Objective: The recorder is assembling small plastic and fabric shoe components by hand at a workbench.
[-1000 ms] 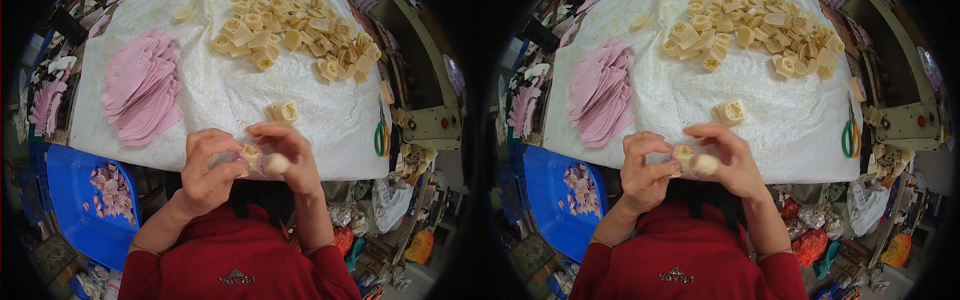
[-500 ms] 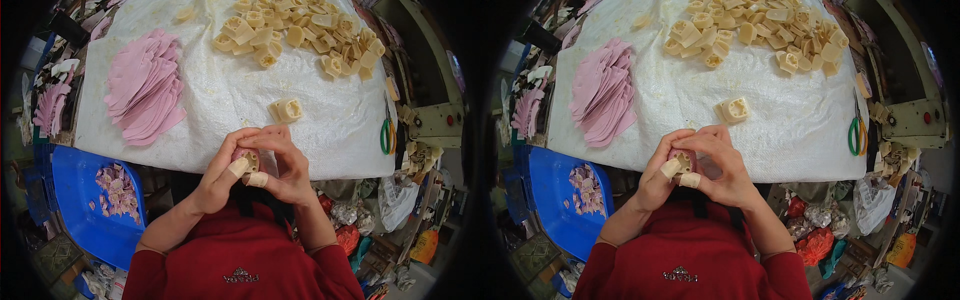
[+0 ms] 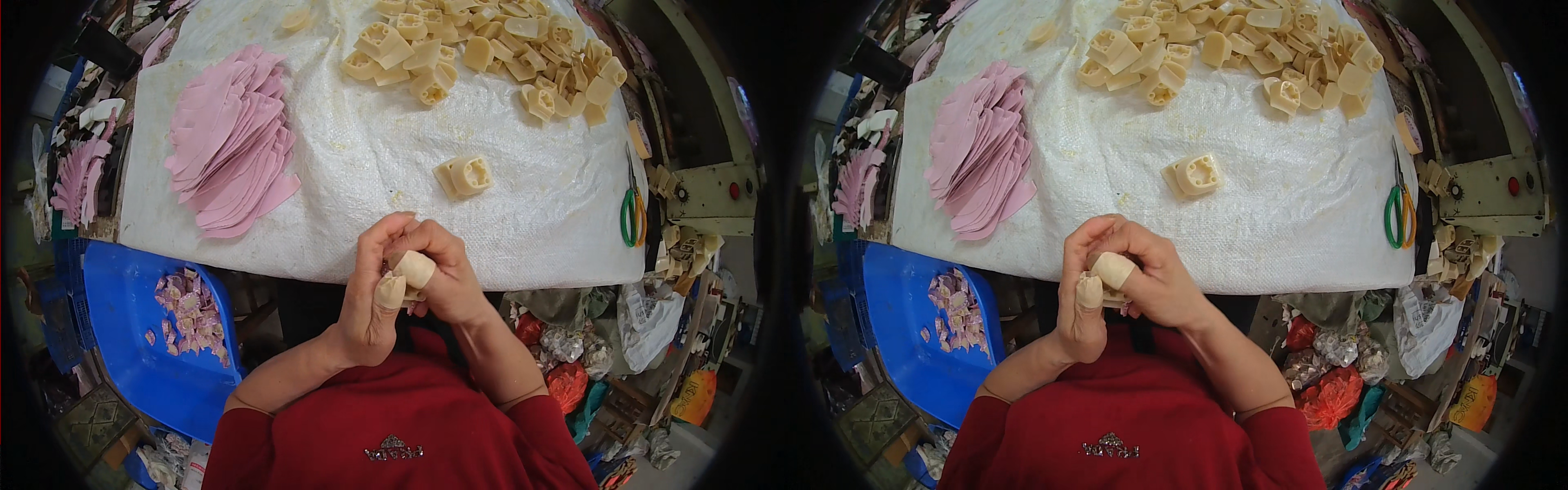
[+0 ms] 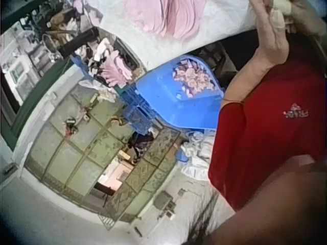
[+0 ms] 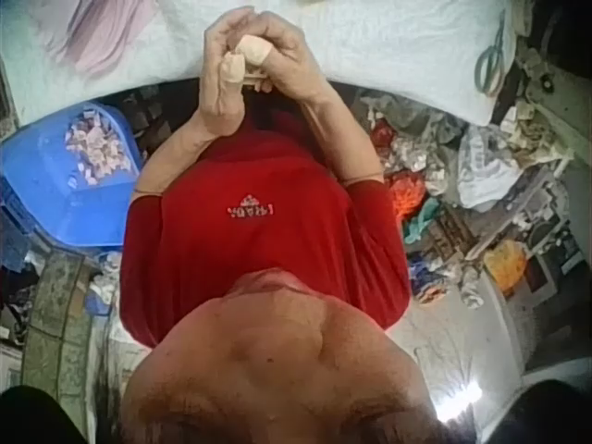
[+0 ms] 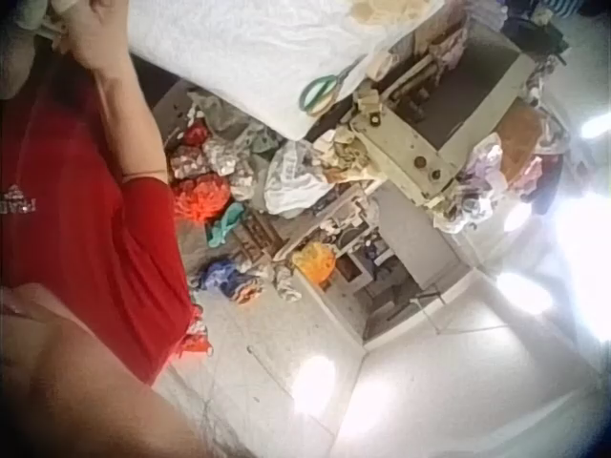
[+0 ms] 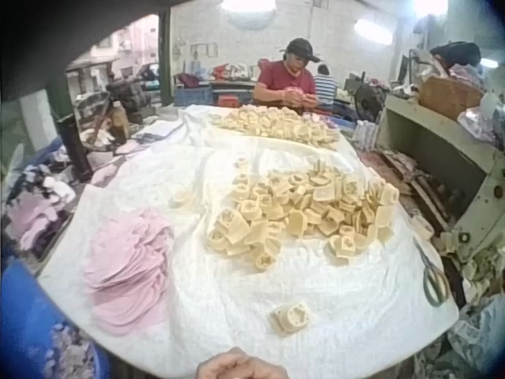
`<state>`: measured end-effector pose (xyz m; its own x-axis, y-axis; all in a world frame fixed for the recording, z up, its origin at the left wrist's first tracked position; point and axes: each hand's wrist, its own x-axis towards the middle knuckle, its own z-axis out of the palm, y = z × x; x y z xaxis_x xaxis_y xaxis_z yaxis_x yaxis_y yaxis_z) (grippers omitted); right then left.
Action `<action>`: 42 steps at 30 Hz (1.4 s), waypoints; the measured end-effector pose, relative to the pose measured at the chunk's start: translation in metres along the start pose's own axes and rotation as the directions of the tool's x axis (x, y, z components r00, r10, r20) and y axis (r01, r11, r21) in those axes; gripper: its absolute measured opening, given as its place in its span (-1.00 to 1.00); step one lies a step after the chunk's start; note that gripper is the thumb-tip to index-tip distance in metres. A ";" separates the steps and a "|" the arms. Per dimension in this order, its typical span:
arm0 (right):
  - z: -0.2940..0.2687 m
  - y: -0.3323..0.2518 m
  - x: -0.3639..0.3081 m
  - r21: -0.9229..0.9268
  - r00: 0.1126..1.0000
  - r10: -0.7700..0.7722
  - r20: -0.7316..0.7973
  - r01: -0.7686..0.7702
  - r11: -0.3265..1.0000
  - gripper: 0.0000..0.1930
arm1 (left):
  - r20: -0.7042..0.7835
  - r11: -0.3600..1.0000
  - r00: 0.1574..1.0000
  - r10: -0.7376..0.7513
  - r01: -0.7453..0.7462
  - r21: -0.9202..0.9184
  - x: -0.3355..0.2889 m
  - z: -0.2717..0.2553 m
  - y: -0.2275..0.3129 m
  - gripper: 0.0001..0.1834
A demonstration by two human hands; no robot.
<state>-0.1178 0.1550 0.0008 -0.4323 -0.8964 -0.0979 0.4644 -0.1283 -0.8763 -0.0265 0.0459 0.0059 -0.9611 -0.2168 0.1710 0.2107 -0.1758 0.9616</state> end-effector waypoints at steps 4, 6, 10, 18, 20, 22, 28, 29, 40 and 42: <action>0.016 0.009 0.002 -0.116 0.986 -0.140 -0.089 0.129 0.985 -0.76 | -0.147 0.991 0.986 0.085 -0.067 0.118 -0.002 -0.001 -0.006 -0.37; 0.021 0.012 0.007 -0.253 0.910 -0.405 -0.082 0.374 0.892 -0.71 | -0.208 0.998 0.978 0.027 -0.013 0.066 0.000 0.000 -0.003 -0.37; 0.020 0.016 0.005 -0.071 0.949 -0.280 -0.145 0.273 0.959 -0.66 | -0.263 0.997 0.963 -0.058 0.042 -0.066 0.004 0.002 -0.001 -0.44; 0.023 0.006 0.006 -0.441 0.910 -0.352 -0.220 0.229 0.868 -0.62 | -0.205 1.000 0.979 -0.010 0.007 -0.014 0.003 -0.003 -0.007 -0.24; 0.025 -0.003 0.007 -0.331 0.930 -0.241 -0.277 0.143 0.933 -0.57 | -0.136 0.904 0.981 -0.139 0.070 -0.421 0.010 -0.003 0.008 -0.02; 0.018 -0.006 0.008 -0.214 0.939 -0.122 -0.322 0.053 0.975 -0.51 | -0.071 0.934 0.990 -0.124 0.093 -0.344 0.008 -0.019 0.006 -0.01; 0.012 -0.026 0.013 -0.852 0.942 -0.326 -0.076 0.108 0.512 -0.67 | 0.184 0.672 0.934 0.306 -0.349 0.654 0.010 -0.030 -0.006 0.03; 0.009 -0.025 0.012 -0.845 0.926 -0.375 -0.048 0.162 0.510 -0.73 | 0.107 0.654 0.896 0.430 -0.391 0.648 0.012 -0.026 -0.008 -0.04; -0.014 -0.007 0.016 -0.123 0.983 -0.109 -0.146 0.092 0.988 -0.70 | 0.019 0.816 0.989 0.144 -0.129 0.564 0.011 -0.039 0.028 -0.49; -0.019 -0.007 0.017 0.000 0.993 -0.075 -0.087 0.075 0.997 -0.78 | 0.040 0.799 0.981 0.188 -0.177 0.574 0.011 -0.041 0.027 -0.47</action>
<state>-0.1434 0.1484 -0.0036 -0.5311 -0.8442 -0.0727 0.4305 -0.1950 -0.8813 -0.0242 -0.0006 0.0252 -0.9105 -0.2078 0.3574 0.2358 0.4491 0.8618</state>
